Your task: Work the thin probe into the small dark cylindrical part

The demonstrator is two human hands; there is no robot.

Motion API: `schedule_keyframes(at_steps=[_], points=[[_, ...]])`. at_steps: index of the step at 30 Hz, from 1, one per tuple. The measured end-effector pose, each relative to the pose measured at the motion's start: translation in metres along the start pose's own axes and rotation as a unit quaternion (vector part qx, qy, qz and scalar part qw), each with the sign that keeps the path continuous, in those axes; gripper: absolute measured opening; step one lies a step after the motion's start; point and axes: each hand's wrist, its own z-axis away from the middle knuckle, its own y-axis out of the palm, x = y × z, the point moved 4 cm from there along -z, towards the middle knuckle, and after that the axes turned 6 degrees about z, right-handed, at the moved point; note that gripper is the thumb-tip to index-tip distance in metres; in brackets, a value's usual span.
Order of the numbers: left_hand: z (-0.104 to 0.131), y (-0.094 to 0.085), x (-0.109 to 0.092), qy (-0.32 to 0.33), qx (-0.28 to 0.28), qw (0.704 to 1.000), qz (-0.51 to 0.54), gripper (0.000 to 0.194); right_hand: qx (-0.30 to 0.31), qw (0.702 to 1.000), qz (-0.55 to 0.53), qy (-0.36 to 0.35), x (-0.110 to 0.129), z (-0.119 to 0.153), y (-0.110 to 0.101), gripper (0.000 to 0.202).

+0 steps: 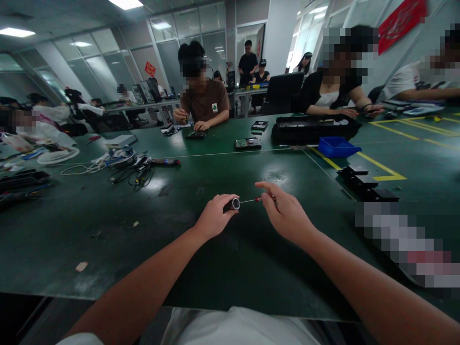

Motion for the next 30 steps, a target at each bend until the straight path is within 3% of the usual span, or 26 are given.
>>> schedule_keyframes(at_steps=[4,8,11,17,23,30], points=[[-0.0006,-0.0009,0.0001,-0.001,-0.008,1.0,-0.012,0.039,0.021,1.0,-0.023,0.0,0.0011,0.0009,0.0006,0.034],[-0.0005,-0.0005,-0.0024,0.0,-0.003,1.0,-0.026,0.037,0.045,0.998,0.009,0.043,-0.0028,-0.0028,0.0011,0.039],[0.0003,0.0011,-0.0029,0.005,0.007,0.999,-0.035,0.038,0.056,0.997,-0.002,0.061,-0.0043,-0.0043,0.0014,0.032],[0.0012,0.0015,-0.0043,-0.005,0.015,0.998,-0.052,0.038,0.072,0.997,-0.029,0.003,-0.0001,-0.0011,0.0001,0.036],[0.0018,0.0028,-0.0044,-0.008,0.026,0.998,-0.05,0.037,0.055,0.998,-0.029,0.025,-0.0042,-0.0027,-0.0017,0.038],[0.0014,0.0026,-0.0044,-0.003,0.017,0.999,-0.045,0.036,0.032,0.998,-0.054,0.004,0.0007,-0.001,-0.0039,0.039]])
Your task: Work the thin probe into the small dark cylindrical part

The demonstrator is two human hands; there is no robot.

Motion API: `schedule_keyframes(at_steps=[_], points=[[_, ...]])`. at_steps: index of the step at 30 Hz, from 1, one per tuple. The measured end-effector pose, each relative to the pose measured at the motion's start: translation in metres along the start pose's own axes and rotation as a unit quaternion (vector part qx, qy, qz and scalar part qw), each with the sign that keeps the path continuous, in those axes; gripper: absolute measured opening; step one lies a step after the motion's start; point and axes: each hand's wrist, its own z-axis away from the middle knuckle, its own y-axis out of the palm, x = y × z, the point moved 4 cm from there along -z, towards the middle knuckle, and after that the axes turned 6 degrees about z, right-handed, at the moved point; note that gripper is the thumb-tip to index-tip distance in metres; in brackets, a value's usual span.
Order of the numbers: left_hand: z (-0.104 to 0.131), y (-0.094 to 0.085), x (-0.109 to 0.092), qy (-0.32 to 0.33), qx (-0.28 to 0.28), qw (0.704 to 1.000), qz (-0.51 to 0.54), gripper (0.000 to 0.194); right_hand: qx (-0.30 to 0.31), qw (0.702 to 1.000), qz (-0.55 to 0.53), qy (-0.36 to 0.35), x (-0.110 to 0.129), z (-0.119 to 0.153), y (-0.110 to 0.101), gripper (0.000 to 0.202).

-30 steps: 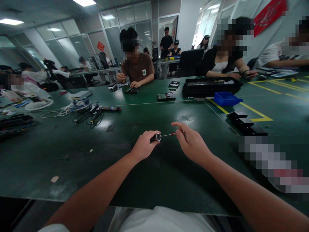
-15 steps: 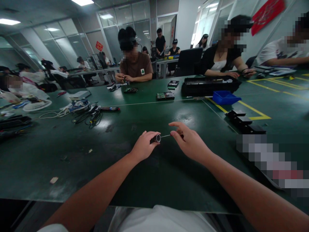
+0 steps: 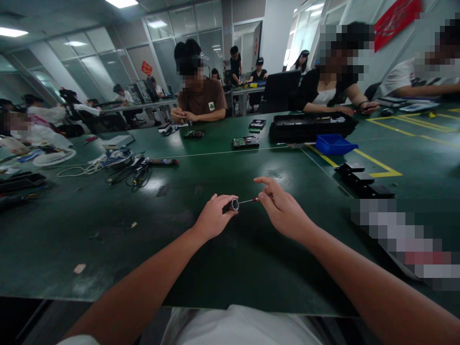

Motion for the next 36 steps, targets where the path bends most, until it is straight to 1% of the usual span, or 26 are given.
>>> schedule_keyframes(at_steps=[2,6,8,11,14,15,16,18,19,20,21,23,25,27,30,32,34,36], points=[[0.0,-0.001,0.0,-0.002,-0.003,1.0,0.0,0.036,-0.005,1.0,-0.013,0.0,0.001,0.0,-0.001,0.036],[0.0,0.0,0.0,-0.004,0.001,1.0,0.006,0.037,0.012,0.999,-0.003,0.035,-0.001,0.001,0.001,0.032],[0.0,0.0,0.0,-0.005,0.001,1.0,0.008,0.036,0.002,0.999,-0.01,0.036,-0.002,0.001,0.002,0.029],[0.0,-0.002,-0.001,-0.011,-0.006,1.0,0.008,0.037,-0.026,0.997,-0.06,0.035,-0.003,0.001,0.003,0.023],[0.0,-0.005,-0.003,-0.018,-0.019,1.0,0.008,0.038,-0.037,0.986,-0.145,0.074,-0.013,-0.002,0.008,0.02],[-0.001,-0.007,-0.004,-0.012,-0.024,1.0,0.007,0.039,-0.042,0.976,-0.188,0.096,-0.018,-0.003,0.011,0.023],[-0.001,-0.008,-0.005,-0.001,-0.027,1.0,0.004,0.039,-0.05,0.959,-0.249,0.125,-0.024,-0.005,0.013,0.026],[-0.002,-0.011,-0.007,0.021,-0.028,0.999,-0.007,0.041,-0.047,0.906,-0.367,0.203,-0.037,-0.006,0.021,0.029],[-0.003,-0.011,-0.006,0.025,-0.023,0.999,-0.013,0.04,-0.042,0.883,-0.408,0.229,-0.042,-0.007,0.025,0.027],[-0.003,-0.012,-0.005,0.025,-0.017,0.999,-0.018,0.04,-0.044,0.866,-0.434,0.245,-0.045,-0.007,0.027,0.025],[-0.004,-0.012,-0.004,0.021,-0.01,0.999,-0.022,0.04,-0.059,0.859,-0.439,0.258,-0.047,-0.007,0.027,0.023],[-0.005,-0.011,-0.001,0.017,-0.001,0.999,-0.027,0.039,-0.085,0.867,-0.419,0.256,-0.048,-0.007,0.024,0.022],[-0.005,-0.01,0.0,0.019,0.001,0.999,-0.03,0.04,-0.106,0.887,-0.382,0.236,-0.045,-0.007,0.019,0.023],[-0.005,-0.01,0.001,0.018,0.0,0.999,-0.031,0.04,-0.113,0.911,-0.342,0.2,-0.039,-0.007,0.014,0.025],[-0.005,-0.008,0.002,0.017,-0.001,0.999,-0.038,0.039,-0.111,0.952,-0.25,0.134,-0.028,-0.006,0.008,0.026],[-0.005,-0.007,0.002,0.017,0.002,0.999,-0.043,0.039,-0.101,0.974,-0.177,0.099,-0.021,-0.004,0.006,0.025],[-0.005,-0.006,0.002,0.016,0.009,0.999,-0.046,0.04,-0.083,0.987,-0.115,0.075,-0.015,-0.002,0.006,0.025],[-0.005,-0.004,0.002,0.017,0.019,0.998,-0.052,0.042,-0.073,0.993,-0.071,0.053,-0.01,0.0,0.006,0.024]])
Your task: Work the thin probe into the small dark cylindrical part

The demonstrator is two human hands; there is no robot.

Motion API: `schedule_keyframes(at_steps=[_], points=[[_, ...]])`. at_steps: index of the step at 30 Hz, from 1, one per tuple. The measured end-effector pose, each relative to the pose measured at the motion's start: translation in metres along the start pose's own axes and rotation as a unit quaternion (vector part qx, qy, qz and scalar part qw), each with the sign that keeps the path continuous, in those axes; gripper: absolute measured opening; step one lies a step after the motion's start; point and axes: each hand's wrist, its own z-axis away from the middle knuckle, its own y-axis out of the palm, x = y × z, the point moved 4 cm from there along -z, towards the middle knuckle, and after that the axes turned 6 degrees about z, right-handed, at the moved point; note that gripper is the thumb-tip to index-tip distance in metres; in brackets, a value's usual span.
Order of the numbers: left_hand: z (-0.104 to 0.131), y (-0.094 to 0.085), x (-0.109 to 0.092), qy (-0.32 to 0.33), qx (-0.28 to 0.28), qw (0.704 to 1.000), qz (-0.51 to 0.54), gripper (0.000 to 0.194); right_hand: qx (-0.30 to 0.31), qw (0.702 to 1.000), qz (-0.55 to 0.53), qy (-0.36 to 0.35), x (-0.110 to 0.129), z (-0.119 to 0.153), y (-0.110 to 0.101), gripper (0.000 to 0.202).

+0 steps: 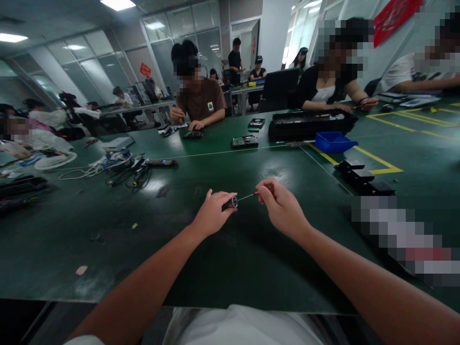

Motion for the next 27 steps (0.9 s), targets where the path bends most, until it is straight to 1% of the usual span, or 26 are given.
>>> schedule_keyframes(at_steps=[7,11,14,16,19,21,25,27], points=[[0.0,0.004,0.001,0.008,0.025,1.0,-0.011,0.045,0.019,0.995,0.079,-0.066,0.01,0.001,0.0,0.017],[-0.002,0.005,0.0,0.006,0.034,0.999,0.006,0.041,0.003,0.991,0.106,-0.076,0.009,0.001,-0.001,0.016],[-0.002,0.001,-0.001,-0.007,0.017,0.999,0.029,0.037,-0.013,0.991,0.114,-0.063,0.007,0.001,-0.003,0.017],[-0.002,-0.002,-0.001,-0.019,-0.006,0.999,0.048,0.038,-0.026,0.992,0.111,-0.052,0.007,0.001,-0.005,0.018],[-0.002,-0.007,0.004,-0.045,-0.043,0.993,0.099,0.042,-0.039,0.993,0.104,-0.043,0.007,0.001,-0.008,0.019],[-0.002,-0.008,0.009,-0.068,-0.056,0.984,0.153,0.042,-0.043,0.993,0.1,-0.041,0.007,0.001,-0.009,0.019],[-0.005,-0.009,0.015,-0.107,-0.054,0.955,0.27,0.036,-0.059,0.993,0.09,-0.046,0.006,0.001,-0.01,0.019],[-0.007,-0.012,0.014,-0.127,-0.049,0.949,0.285,0.034,-0.067,0.993,0.088,-0.05,0.006,0.001,-0.011,0.018]])
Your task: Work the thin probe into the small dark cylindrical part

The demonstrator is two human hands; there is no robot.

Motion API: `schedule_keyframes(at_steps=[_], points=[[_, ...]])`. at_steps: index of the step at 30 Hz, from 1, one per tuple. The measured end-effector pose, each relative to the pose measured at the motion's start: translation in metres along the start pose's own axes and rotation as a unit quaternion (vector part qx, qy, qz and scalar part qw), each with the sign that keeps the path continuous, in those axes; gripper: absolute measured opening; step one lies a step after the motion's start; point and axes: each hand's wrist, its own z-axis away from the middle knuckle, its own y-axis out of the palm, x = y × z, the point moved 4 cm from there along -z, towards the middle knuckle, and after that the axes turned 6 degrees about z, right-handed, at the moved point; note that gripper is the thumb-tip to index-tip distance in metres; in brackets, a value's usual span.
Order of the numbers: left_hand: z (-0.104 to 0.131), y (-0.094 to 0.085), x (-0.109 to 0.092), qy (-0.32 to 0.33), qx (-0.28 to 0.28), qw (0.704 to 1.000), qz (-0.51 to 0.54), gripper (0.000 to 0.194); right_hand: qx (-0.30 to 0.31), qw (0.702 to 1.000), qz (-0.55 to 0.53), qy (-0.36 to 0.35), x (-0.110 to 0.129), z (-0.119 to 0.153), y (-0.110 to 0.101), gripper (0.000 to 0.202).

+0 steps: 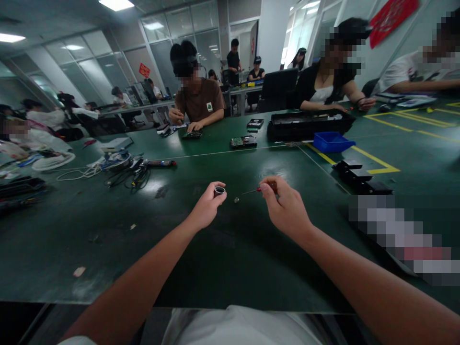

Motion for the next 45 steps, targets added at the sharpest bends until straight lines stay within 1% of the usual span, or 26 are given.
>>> schedule_keyframes(at_steps=[1,3,6,10,15,18,21,24,26,29,33,34,36,38,41,43,45], points=[[0.0,-0.001,-0.003,-0.005,0.002,1.0,-0.015,0.035,-0.001,1.0,0.001,-0.001,0.0,0.0,0.0,0.018],[-0.001,0.0,-0.011,-0.002,0.012,0.997,-0.078,0.034,0.0,1.0,0.001,-0.002,0.001,0.0,-0.001,0.018],[-0.005,0.003,-0.02,0.003,0.036,0.985,-0.168,0.029,0.002,1.0,0.002,-0.006,0.001,0.0,-0.001,0.019],[-0.012,0.011,-0.016,-0.004,0.073,0.969,-0.238,0.013,-0.003,1.0,0.002,-0.009,0.001,0.0,-0.002,0.019],[-0.023,0.025,-0.005,-0.018,0.11,0.941,-0.319,0.023,0.002,1.0,-0.001,-0.007,0.001,-0.001,-0.002,0.019],[-0.028,0.032,-0.002,-0.024,0.107,0.924,-0.365,0.03,0.004,1.0,-0.002,-0.004,0.0,-0.001,-0.002,0.019],[-0.033,0.038,-0.002,-0.019,0.098,0.914,-0.393,0.029,0.003,1.0,-0.001,-0.002,0.0,0.0,-0.003,0.02],[-0.037,0.041,-0.001,-0.011,0.091,0.911,-0.401,0.025,0.005,1.0,-0.004,-0.003,0.0,0.0,-0.003,0.02],[-0.039,0.041,0.0,-0.013,0.086,0.914,-0.396,0.023,0.005,1.0,-0.003,-0.004,0.001,0.0,-0.003,0.02],[-0.041,0.039,0.002,-0.008,0.087,0.926,-0.367,0.021,0.002,1.0,-0.001,-0.006,0.001,-0.001,-0.002,0.019],[-0.044,0.029,0.005,0.002,0.098,0.949,-0.3,0.019,0.003,1.0,-0.002,-0.002,0.001,-0.002,-0.003,0.018],[-0.045,0.024,0.006,-0.008,0.099,0.956,-0.277,0.02,0.004,1.0,-0.003,-0.001,0.001,-0.001,-0.003,0.018],[-0.045,0.013,0.009,-0.055,0.099,0.971,-0.211,0.023,0.008,1.0,-0.006,0.0,0.001,-0.001,-0.003,0.019],[-0.044,-0.001,0.012,-0.119,0.093,0.981,-0.125,0.025,0.009,1.0,-0.01,-0.003,0.0,-0.001,-0.003,0.02],[-0.041,-0.026,0.015,-0.189,0.067,0.98,0.002,0.021,0.009,1.0,-0.014,-0.006,-0.001,-0.001,-0.002,0.02],[-0.038,-0.045,0.016,-0.21,0.034,0.975,0.069,0.017,0.009,1.0,-0.016,-0.006,-0.001,-0.001,0.0,0.02],[-0.036,-0.067,0.016,-0.209,-0.01,0.97,0.124,0.015,0.013,1.0,-0.016,-0.003,-0.002,-0.001,0.0,0.021]])
